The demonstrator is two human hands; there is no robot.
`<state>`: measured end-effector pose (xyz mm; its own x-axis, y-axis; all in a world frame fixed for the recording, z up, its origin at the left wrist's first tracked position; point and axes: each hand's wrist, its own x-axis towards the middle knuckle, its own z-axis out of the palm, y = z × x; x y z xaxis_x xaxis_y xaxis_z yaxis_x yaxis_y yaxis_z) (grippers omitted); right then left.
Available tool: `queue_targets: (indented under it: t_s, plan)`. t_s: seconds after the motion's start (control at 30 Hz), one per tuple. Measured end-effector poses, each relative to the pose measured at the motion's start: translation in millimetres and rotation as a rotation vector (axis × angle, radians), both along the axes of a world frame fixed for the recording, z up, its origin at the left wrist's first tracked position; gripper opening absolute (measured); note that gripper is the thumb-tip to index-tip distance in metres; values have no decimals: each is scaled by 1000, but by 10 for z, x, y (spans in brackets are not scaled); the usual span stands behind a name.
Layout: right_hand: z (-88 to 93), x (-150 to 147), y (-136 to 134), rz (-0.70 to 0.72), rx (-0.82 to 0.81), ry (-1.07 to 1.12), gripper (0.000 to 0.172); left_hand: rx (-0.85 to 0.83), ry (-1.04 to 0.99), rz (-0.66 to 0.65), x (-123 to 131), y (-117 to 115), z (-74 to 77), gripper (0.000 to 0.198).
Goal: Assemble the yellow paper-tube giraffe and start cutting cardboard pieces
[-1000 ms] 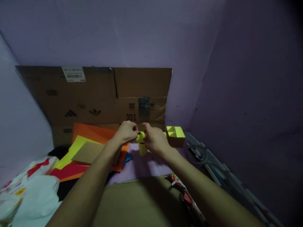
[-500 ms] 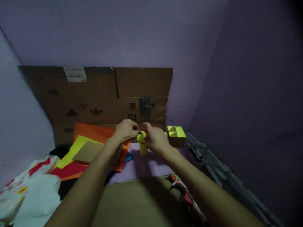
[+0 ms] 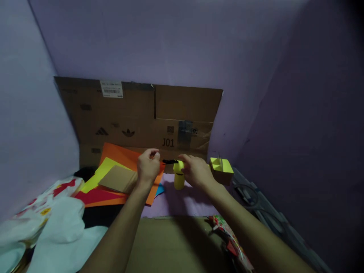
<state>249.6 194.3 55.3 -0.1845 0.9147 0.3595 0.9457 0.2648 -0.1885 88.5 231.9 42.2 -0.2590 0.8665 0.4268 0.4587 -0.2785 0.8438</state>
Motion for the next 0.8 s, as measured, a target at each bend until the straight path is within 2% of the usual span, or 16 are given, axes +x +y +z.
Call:
queue_targets:
  t_s: [0.23,0.33,0.43,0.53,0.6,0.7,0.8]
  plan:
    - [-37,27,4,29,35,55,48,-165,-355,52,83,-111,-289,12]
    - [-34,26,-175,60,148,184,44,-299,-554,18,161,-141,-373,12]
    - [41,55,-476,75,339,452,33,-373,-723,-59,246,-168,-399,17]
    - [186,174,-768,-93,425,707,30,-369,-822,-162,317,-189,-385,22]
    - [283,309,-905,-174,452,934,35,-365,-846,-214,364,-197,-377,19]
    - [362,542,-1019,-271,413,1222,44,-373,-840,-254,433,-183,-375,16]
    - [334,752,-1040,-379,335,1383,50,-371,-813,-287,473,-132,-374,20]
